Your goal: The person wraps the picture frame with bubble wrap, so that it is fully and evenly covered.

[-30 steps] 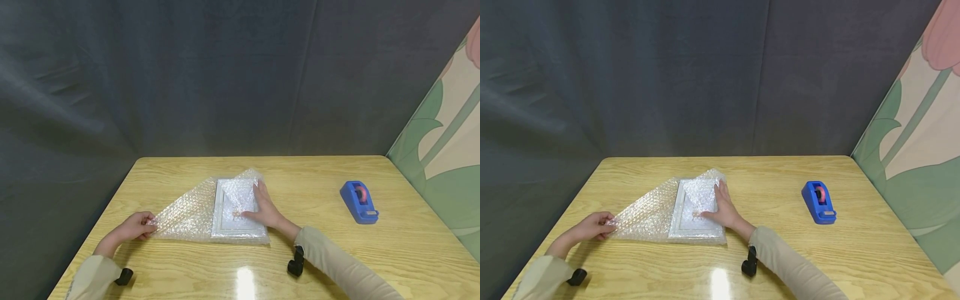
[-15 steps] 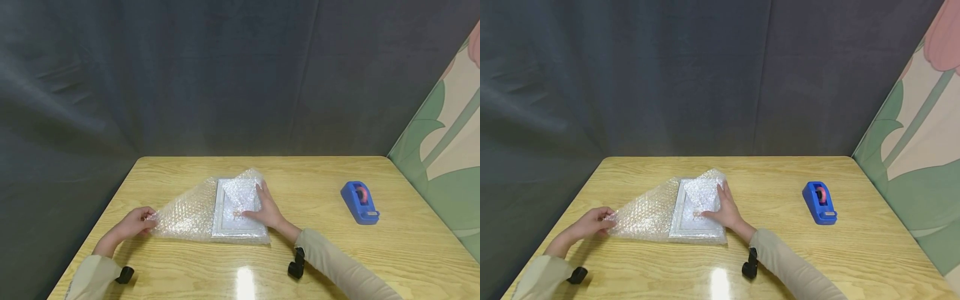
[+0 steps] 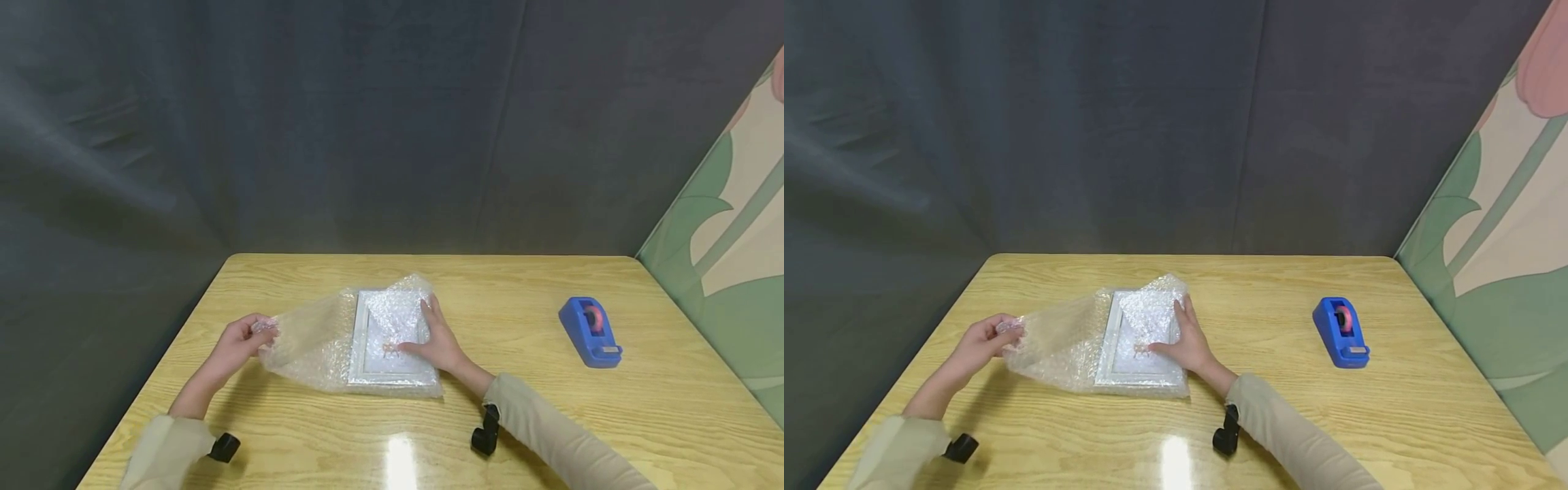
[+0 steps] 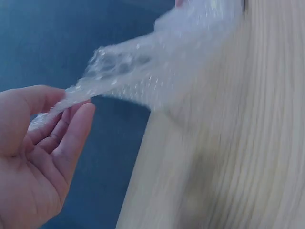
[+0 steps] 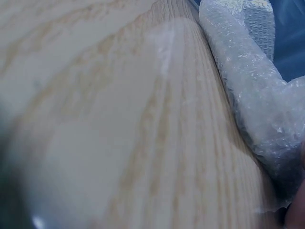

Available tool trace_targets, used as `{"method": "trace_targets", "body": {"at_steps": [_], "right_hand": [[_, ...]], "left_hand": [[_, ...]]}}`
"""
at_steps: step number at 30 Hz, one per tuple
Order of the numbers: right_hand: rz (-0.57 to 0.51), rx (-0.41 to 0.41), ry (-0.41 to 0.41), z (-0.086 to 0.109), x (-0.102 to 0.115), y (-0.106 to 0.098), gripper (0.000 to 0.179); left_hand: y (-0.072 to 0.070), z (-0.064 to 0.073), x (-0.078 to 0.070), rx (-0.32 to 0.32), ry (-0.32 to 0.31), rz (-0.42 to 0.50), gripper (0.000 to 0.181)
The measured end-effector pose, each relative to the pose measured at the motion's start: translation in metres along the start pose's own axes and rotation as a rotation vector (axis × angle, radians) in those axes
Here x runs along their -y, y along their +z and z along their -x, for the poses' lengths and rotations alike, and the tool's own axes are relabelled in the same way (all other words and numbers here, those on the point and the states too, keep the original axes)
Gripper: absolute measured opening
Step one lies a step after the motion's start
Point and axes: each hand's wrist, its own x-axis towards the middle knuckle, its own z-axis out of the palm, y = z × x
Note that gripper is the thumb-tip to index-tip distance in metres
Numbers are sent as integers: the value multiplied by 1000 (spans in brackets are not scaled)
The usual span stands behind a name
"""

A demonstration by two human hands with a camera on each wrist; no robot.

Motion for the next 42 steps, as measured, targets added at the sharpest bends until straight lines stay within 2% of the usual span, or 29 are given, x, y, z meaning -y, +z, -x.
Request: {"method": "trace_targets", "body": {"at_steps": [6, 12, 21, 25, 29, 33, 37, 42], "right_hand": [[-5, -19, -11, 1, -1, -1, 106], [-8, -14, -2, 1, -1, -1, 105], [-9, -8, 10, 3, 2, -3, 105], [-13, -2, 13, 3, 2, -3, 105], [-12, -3, 10, 2, 2, -2, 105], [-24, -1, 14, 2, 3, -1, 104], [-31, -1, 9, 2, 3, 0, 104], [-21, -5, 3, 2, 2, 0, 103]], "left_hand": [[15, -5, -15, -20, 31, 57, 30], [31, -13, -30, 5, 72, 99, 27], [68, -25, -49, 52, 81, 135, 26], [90, -32, -48, 95, 101, 147, 24], [115, -40, -45, 167, 145, 145, 21], [137, -44, -41, 244, 190, 97, 21], [150, -45, -38, 279, 196, 46, 20], [158, -46, -29, 301, 210, -58, 19]]}}
